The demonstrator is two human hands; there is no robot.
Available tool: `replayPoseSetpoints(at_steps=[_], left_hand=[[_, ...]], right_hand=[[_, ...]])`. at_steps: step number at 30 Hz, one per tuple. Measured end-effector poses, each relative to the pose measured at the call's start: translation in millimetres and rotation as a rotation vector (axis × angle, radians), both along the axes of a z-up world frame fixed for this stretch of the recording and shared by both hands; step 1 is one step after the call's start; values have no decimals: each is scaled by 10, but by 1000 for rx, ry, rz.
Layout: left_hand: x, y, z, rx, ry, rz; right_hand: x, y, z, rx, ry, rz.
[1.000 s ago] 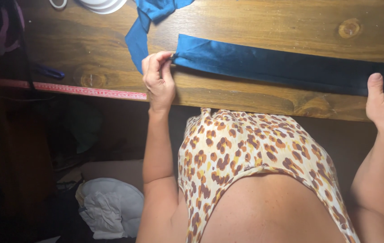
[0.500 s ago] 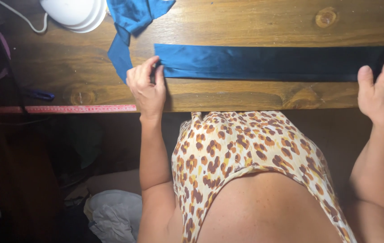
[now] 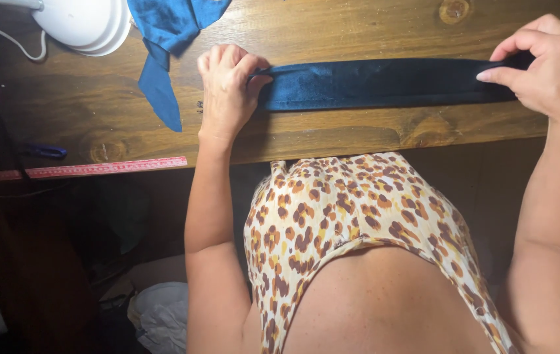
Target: Manually turning a sewn blue fabric tube right-side out using hands and a pin.
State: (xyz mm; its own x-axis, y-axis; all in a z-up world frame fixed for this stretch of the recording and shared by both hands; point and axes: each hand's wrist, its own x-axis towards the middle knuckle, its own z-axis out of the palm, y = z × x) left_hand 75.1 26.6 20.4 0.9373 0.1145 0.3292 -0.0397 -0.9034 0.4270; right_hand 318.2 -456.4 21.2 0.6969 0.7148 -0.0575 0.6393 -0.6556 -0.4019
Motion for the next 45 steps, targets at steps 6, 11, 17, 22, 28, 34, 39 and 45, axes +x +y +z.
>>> replayPoseSetpoints(at_steps=[6,11,17,22,28,34,39,45], left_hand=[[-248,-61,-23,-103,-148,-75],[-420,-27,-2,-25,-230,-117],[-545,-3,33,11,-281,-170],[-603,56,53,27,-242,-216],[-674,179,42,16,-205,-261],[-751,352,141,54,-200,-226],[-765,251,452,243,-76,-62],[163,-822,443,226,349,-406]], right_hand=[[-305,-61,14,167,-170,48],[-610,-56,104,317,-344,85],[-757,-188,97,357,-512,150],[-783,-160,103,402,-486,250],[-795,-186,90,441,-349,300],[-808,56,68,473,-313,345],[-835,283,144,502,-372,352],[-830,281,212,526,-342,336]])
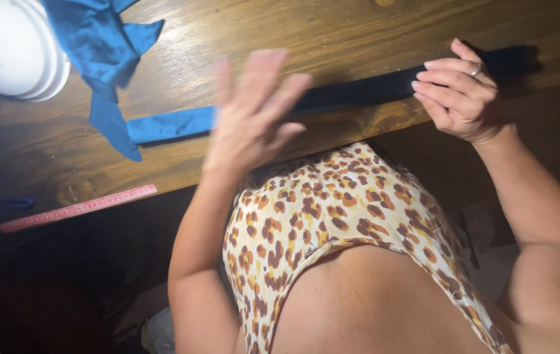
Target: Manually turning a sewn blue fabric tube right-side out using hands and a pin.
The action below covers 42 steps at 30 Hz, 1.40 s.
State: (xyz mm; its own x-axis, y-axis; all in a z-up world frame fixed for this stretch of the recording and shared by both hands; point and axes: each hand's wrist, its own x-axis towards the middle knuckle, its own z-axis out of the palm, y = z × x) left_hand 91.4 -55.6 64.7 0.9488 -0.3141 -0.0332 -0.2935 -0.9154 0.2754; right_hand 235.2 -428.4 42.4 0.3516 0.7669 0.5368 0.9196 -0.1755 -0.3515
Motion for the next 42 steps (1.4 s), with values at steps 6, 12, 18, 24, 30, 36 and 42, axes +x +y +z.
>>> replayPoseSetpoints(at_steps=[6,12,18,24,30,36,42], left_hand=[[421,-653,-250,-50,8,-336],[395,-640,-285,-40,-26,-309],[360,-692,-278,-93,-44,-262],[98,-852,-234,-49,-4,-44],[-416,-742,-262,84,161,503],[44,-772,-128,79,217,270],[403,-799,-228,-50,-96,63]], right_hand=[[21,-146,-30,-42,23,-39],[212,-889,-278,-37,10,-152],[272,-1324,-324,-96,-3,-252],[140,-531,-58,-179,-39,-133],[-1,-662,8,-462,-71,-93],[-173,-1146,32,-137,-226,-97],[-608,-1503,470,-70,-16,-178]])
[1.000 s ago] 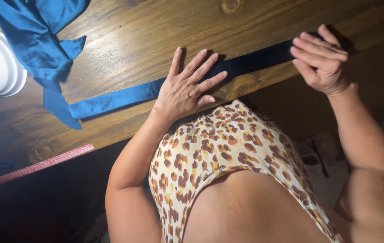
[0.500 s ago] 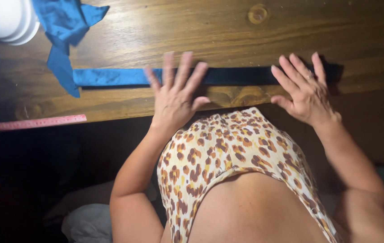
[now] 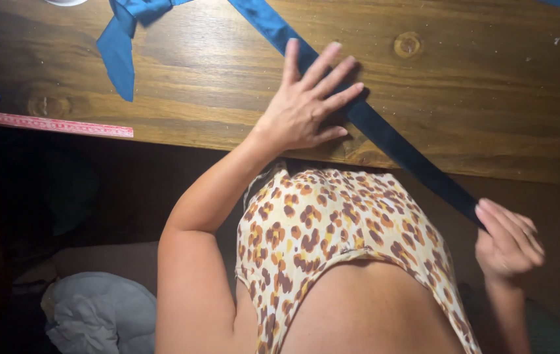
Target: Manually turning a sewn blue fabric tube right-side out using hands and a pin.
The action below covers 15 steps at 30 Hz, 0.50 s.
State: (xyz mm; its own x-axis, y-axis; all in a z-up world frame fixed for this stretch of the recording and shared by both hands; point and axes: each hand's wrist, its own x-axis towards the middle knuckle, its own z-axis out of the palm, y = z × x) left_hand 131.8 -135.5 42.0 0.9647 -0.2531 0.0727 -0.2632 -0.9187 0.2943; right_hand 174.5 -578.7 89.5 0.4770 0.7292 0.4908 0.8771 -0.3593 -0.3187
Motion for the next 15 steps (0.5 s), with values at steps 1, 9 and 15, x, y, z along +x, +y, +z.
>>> replayPoseSetpoints(at_steps=[1,9,15], left_hand=[[28,-103,27,1,-3,-5],[-151,-380,-163,-50,-28,-186],[-406,-383,-327,-401,-213,-306]], right_hand=[[-25,-33,137,1,-3,-5],[244,-846,670,-195,278,95],[2187,-407,-533,-34,683,-105]])
